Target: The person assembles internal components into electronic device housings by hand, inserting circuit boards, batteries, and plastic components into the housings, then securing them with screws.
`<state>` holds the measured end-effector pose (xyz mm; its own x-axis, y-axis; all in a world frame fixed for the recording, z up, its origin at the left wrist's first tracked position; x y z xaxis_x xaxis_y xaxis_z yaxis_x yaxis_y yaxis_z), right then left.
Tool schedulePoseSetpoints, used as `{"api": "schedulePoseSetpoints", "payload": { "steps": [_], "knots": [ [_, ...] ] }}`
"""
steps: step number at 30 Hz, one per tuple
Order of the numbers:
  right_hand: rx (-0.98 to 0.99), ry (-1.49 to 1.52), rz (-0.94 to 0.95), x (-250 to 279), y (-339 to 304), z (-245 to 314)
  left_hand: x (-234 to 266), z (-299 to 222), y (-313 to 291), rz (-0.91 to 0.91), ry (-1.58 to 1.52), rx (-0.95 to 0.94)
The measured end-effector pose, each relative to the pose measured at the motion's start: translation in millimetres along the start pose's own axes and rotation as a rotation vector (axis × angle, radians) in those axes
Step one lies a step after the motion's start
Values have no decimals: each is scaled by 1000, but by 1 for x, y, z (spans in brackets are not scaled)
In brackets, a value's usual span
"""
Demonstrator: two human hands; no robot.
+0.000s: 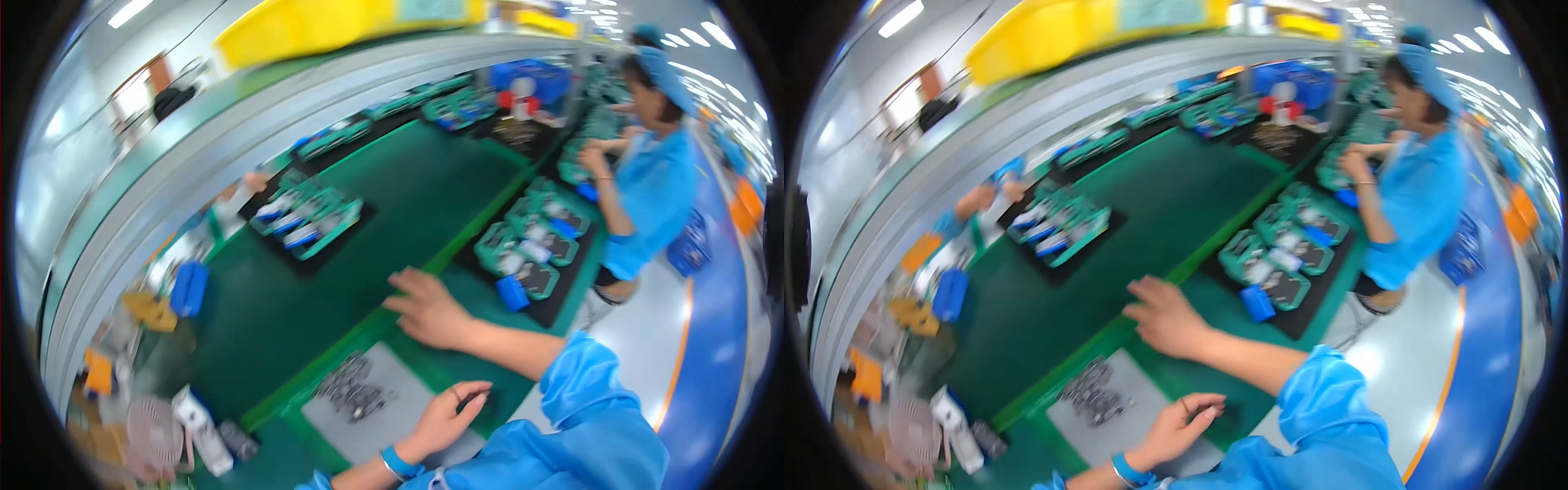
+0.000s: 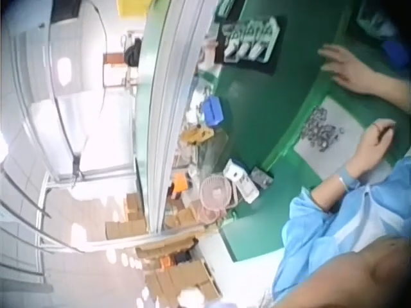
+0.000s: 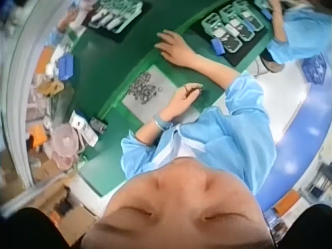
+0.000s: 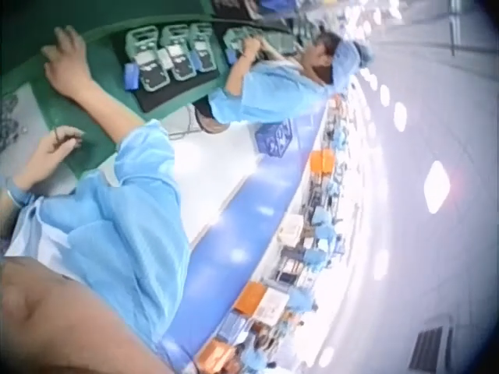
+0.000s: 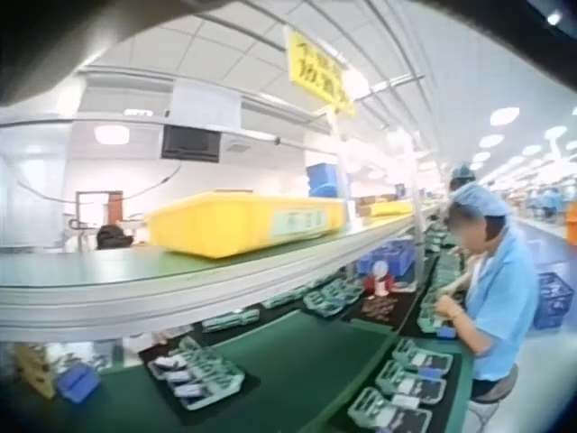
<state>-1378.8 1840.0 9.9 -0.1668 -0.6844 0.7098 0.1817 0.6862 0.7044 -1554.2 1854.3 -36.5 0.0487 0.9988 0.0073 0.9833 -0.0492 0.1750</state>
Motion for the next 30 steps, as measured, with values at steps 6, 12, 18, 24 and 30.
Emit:
{"api": "schedulePoseSetpoints", "payload": {
  "steps": [6, 12, 18, 24, 30],
  "knots": [
    [-402, 255, -34, -54, 31, -87, 123, -46, 12, -303, 378, 69],
    [-750, 485, 149, -90, 87, -104, 271, -12, 34, -1040, 613, -85],
    [-567, 81, 129, -131, 90, -47, 406, 7, 77, -1303, 847, -93],
    [-571, 33, 140, -118, 101, -33, 483, 25, 91, -1279, 803, 176],
    [-589, 79, 110, -117, 93, -41, 459, 14, 66, -1254, 885, 198]
  ]
}}
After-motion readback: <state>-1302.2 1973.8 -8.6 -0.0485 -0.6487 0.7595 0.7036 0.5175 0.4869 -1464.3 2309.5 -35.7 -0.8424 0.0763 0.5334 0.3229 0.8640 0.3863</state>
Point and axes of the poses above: each hand's wrist, its own y-axis towards the middle knuckle, its own x-axis out of the back of the hand, z = x × y, the point moved 2 cm from there along y, towards the middle knuckle, and after that the axes turned 6 degrees about -z, right-handed, at the moved point
